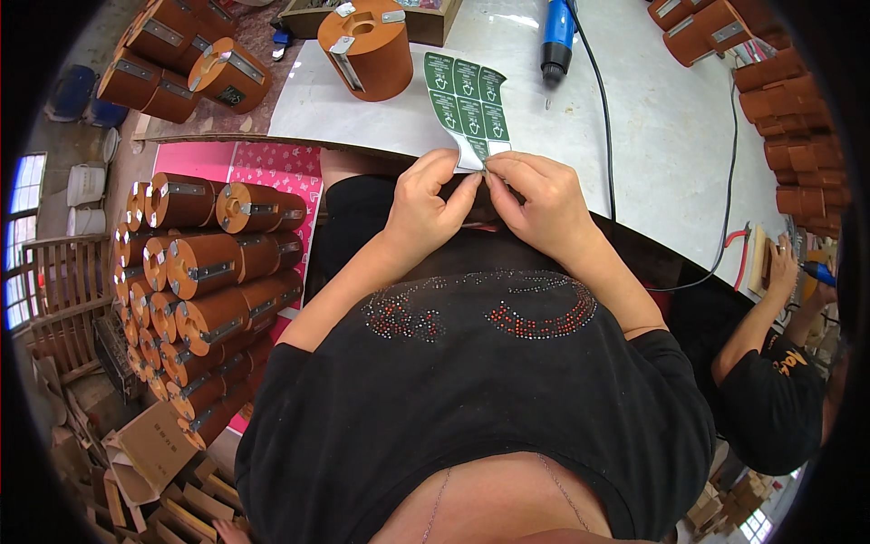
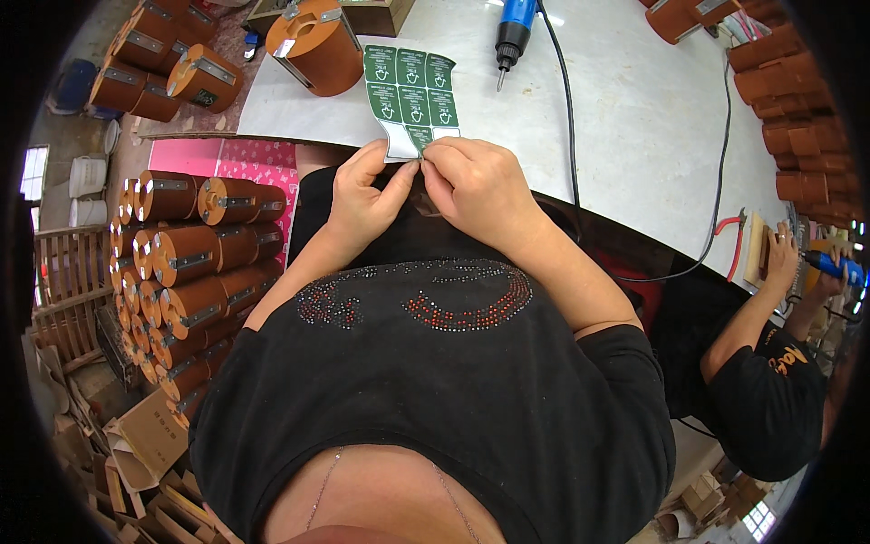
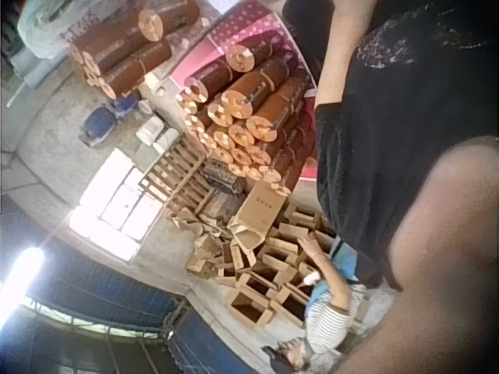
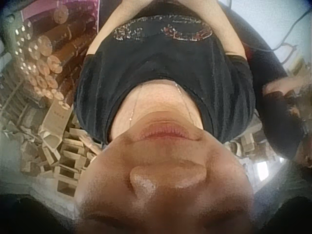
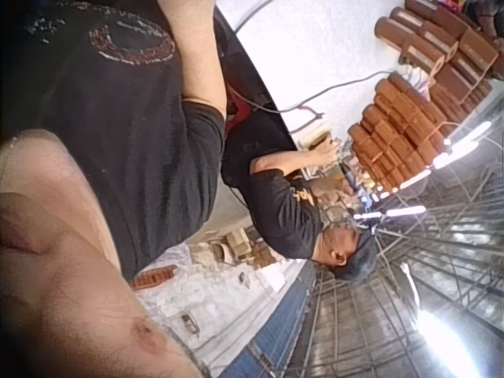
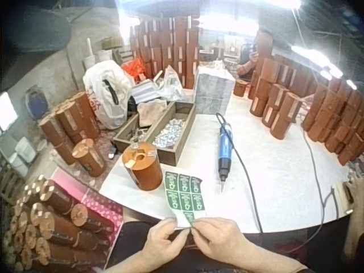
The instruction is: The person peels stickers from a sheet by hand, adheres them onto wooden blocks, and stacks the labeled blocks on the table.
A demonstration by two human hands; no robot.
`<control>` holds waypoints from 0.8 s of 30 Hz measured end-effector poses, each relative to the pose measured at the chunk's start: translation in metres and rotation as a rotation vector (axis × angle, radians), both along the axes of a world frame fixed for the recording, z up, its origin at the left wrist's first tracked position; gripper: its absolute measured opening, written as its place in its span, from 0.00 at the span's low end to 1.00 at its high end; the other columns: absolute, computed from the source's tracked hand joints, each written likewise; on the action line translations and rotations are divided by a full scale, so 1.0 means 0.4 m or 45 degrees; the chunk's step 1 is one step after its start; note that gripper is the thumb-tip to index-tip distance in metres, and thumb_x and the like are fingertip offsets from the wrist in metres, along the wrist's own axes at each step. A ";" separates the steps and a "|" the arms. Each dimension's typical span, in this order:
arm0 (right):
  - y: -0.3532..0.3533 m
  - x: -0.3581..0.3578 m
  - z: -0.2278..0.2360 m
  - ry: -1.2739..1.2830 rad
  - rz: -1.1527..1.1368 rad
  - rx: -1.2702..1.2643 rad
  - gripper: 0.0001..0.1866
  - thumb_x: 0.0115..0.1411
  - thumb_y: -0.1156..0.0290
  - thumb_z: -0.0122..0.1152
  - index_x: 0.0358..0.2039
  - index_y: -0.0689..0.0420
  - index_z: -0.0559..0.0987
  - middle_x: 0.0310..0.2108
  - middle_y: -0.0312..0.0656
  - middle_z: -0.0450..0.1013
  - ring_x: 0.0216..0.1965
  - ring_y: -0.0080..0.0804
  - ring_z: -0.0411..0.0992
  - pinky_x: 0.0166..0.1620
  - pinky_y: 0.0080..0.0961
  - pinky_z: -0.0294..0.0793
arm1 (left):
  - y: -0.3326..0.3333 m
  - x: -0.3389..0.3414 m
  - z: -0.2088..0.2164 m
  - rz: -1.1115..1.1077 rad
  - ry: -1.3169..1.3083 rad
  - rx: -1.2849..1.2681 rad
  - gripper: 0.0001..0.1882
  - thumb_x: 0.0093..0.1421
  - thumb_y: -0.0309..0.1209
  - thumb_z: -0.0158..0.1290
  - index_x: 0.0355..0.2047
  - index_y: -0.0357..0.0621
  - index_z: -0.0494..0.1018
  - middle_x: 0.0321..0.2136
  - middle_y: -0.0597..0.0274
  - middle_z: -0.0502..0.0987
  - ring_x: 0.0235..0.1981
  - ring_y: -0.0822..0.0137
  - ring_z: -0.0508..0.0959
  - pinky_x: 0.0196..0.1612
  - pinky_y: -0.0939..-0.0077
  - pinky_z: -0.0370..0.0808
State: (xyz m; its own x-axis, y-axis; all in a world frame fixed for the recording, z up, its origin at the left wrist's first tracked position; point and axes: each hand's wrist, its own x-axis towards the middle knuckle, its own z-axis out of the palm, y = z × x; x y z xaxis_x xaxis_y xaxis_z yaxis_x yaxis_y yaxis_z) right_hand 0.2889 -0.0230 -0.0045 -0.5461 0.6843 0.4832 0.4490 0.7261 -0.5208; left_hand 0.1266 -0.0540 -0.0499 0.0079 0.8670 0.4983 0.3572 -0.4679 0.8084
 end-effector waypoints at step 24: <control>0.153 0.059 -0.052 1.423 0.112 -1.886 0.07 0.56 0.72 0.41 0.27 0.61 0.67 0.36 0.60 0.71 0.39 0.53 0.73 0.40 0.41 0.77 | -0.012 -0.014 0.007 -0.014 -1.030 -1.113 0.10 0.59 0.30 0.48 0.35 0.35 0.71 0.30 0.54 0.78 0.27 0.68 0.79 0.28 0.81 0.75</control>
